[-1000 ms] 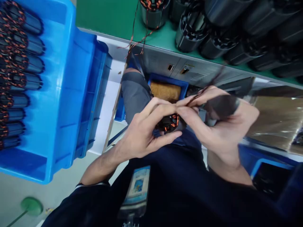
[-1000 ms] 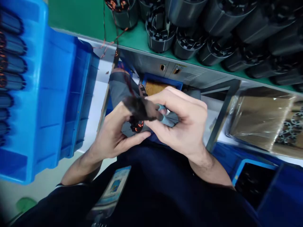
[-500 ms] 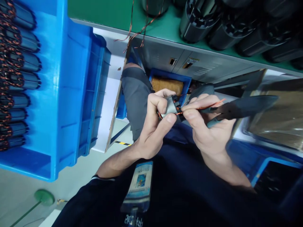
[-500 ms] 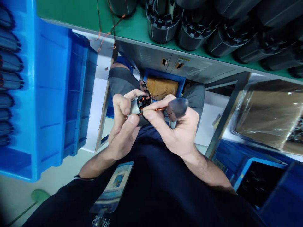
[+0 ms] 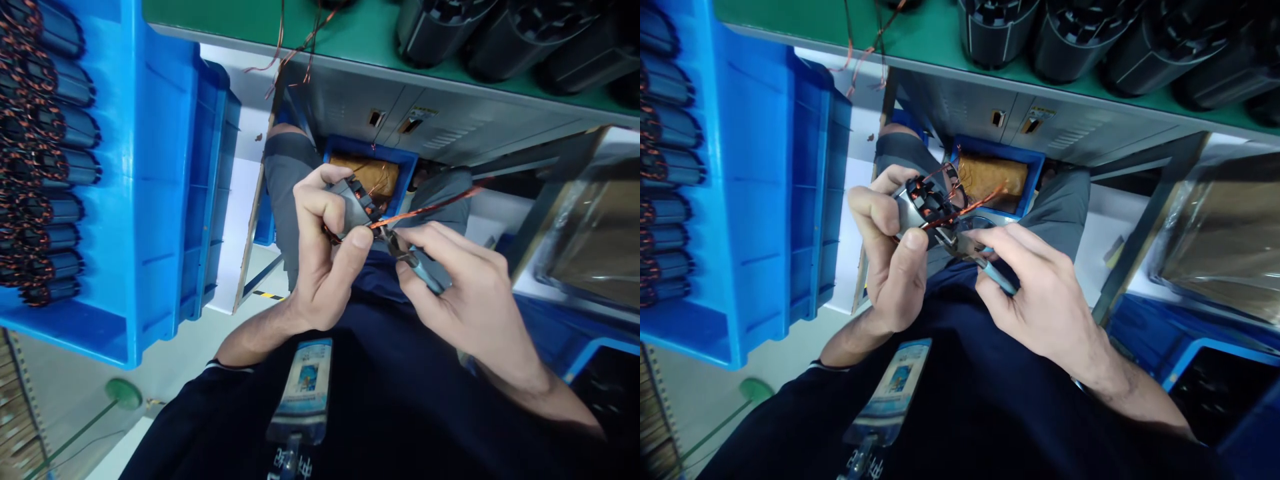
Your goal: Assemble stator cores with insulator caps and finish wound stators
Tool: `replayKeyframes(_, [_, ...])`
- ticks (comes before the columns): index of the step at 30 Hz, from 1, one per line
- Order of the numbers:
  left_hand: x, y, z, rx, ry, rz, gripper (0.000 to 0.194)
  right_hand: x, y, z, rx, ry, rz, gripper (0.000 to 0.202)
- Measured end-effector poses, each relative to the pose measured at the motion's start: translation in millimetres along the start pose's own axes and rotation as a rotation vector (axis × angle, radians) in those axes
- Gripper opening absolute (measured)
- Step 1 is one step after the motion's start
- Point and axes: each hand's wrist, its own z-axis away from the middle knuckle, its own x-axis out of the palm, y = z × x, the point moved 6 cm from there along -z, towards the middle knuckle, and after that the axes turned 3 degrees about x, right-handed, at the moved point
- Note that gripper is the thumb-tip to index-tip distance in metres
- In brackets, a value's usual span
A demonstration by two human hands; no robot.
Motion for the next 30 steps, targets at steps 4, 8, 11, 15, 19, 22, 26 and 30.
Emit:
replayKeyframes(4, [0.8, 12.2, -1.4, 0.166, 0.089, -0.034, 0.037, 0.4, 0.1, -3.8, -0.004, 0.003, -0.014, 0.043])
replayKeyframes(8, [3.0, 24.8, -1.5, 0.200, 0.025, -0.133, 0.022, -2.4, -1.4, -2.0, -0.019, 0.000, -0.019, 0.044])
replayKeyframes(11, [4.4, 32.3, -0.5, 0.210, -0.024, -0.196, 0.016, -3.3, 0.1, 0.4, -0.010, 0.004, -0.025, 0.045])
replayKeyframes(15, [4.4, 36.1, 0.0, 0.255, -0.044, -0.206, 0.013, -3.9, 2.8, 3.1, 0.008, 0.046, -0.019, 0.043])
replayKeyframes(19, [3.6, 30.1, -1.5, 0.318, -0.081, -0.266, 0.011, -0.5, 12.2, -1.3, 0.016, 0.099, -0.006, 0.022])
replayKeyframes(22, [3.0, 8.3, -3.6, 0.363, -0.068, -0.319, 0.017, 12.9, 40.9, -17.2, 0.091, 0.068, -0.052, 0.013])
replayKeyframes(26, [3.8, -66.6, -11.8, 0.215, -0.001, -0.377, 0.013, 49.8, 110.0, -54.9, 0.238, -0.046, -0.153, 0.019])
replayKeyframes(30, [7.2, -158.6, -23.0, 0.116, -0.001, -0.471, 0.022, 94.1, 178.1, -93.7, 0.333, -0.103, -0.275, 0.023])
